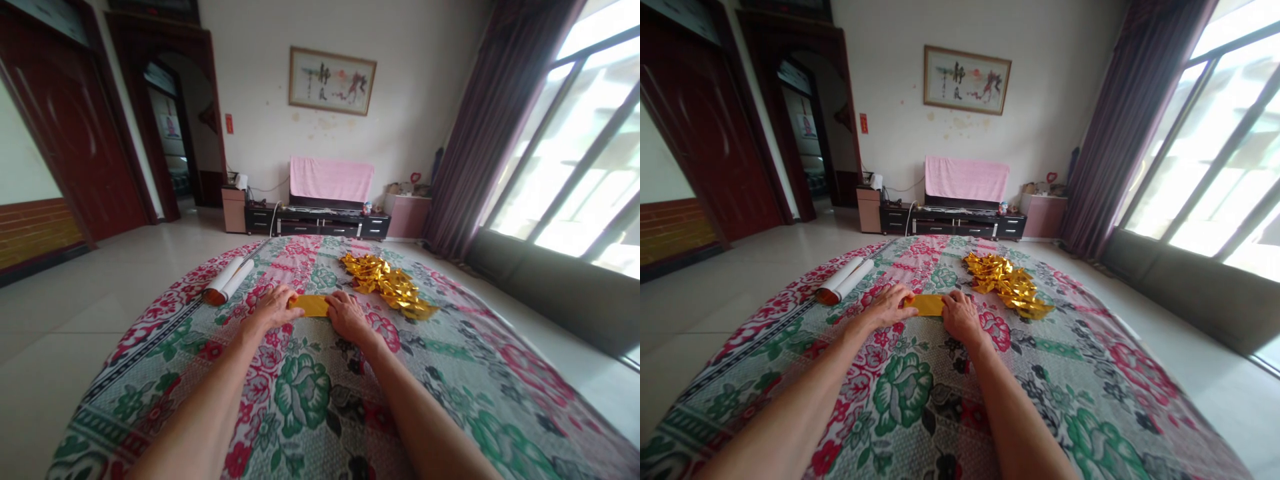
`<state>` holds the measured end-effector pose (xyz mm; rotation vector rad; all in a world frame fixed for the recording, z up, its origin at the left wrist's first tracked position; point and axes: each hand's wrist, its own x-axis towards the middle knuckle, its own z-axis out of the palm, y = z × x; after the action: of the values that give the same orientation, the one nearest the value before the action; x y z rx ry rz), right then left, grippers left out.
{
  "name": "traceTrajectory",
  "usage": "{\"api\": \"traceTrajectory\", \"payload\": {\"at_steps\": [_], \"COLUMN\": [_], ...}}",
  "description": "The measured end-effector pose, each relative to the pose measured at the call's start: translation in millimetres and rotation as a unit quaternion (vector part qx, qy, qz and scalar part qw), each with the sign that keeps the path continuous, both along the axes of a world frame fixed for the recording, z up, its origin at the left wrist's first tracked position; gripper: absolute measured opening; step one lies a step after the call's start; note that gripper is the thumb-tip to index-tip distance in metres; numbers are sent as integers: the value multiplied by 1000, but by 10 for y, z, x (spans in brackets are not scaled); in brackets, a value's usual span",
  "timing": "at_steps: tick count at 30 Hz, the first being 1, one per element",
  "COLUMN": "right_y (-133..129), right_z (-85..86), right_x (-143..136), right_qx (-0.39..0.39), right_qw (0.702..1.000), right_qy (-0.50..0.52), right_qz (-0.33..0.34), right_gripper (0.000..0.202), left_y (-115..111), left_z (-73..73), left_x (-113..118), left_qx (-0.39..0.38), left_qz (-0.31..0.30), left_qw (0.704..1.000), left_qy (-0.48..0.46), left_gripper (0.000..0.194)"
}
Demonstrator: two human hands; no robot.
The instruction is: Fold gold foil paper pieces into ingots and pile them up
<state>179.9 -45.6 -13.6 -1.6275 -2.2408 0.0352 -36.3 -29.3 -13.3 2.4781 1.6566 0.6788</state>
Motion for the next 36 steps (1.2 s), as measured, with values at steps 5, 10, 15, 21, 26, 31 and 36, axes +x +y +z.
{"api": "traceTrajectory", "payload": {"at_steps": [5,10,15,21,26,31,36], "right_y": [3,16,28,-6,-17,7,-6], "right_z": [11,-36,-62,-14,-12,-36,-47], "right_x": [-5,3,4,-9,-15,-7,0], "right_qx": [-8,16,31,18,20,30,35], "right_qw": [1000,1000,999,1000,1000,999,999], "right_qy": [4,12,17,18,19,23,24], "right_qz": [-6,-2,-3,-8,-6,-1,-1], "right_gripper": [34,34,33,33,33,32,29], "left_y": [4,14,-9,-12,9,17,20], "left_z": [9,11,41,47,4,-12,-17], "left_x": [-16,-11,3,14,14,26,46], "left_qx": [-12,-9,-9,-15,7,8,19], "left_qz": [6,10,14,24,27,34,45], "left_qw": [1000,1000,1000,1000,999,999,997], "left_qy": [-16,-19,-10,7,17,27,53], "left_gripper": [35,34,32,31,34,35,33]}}
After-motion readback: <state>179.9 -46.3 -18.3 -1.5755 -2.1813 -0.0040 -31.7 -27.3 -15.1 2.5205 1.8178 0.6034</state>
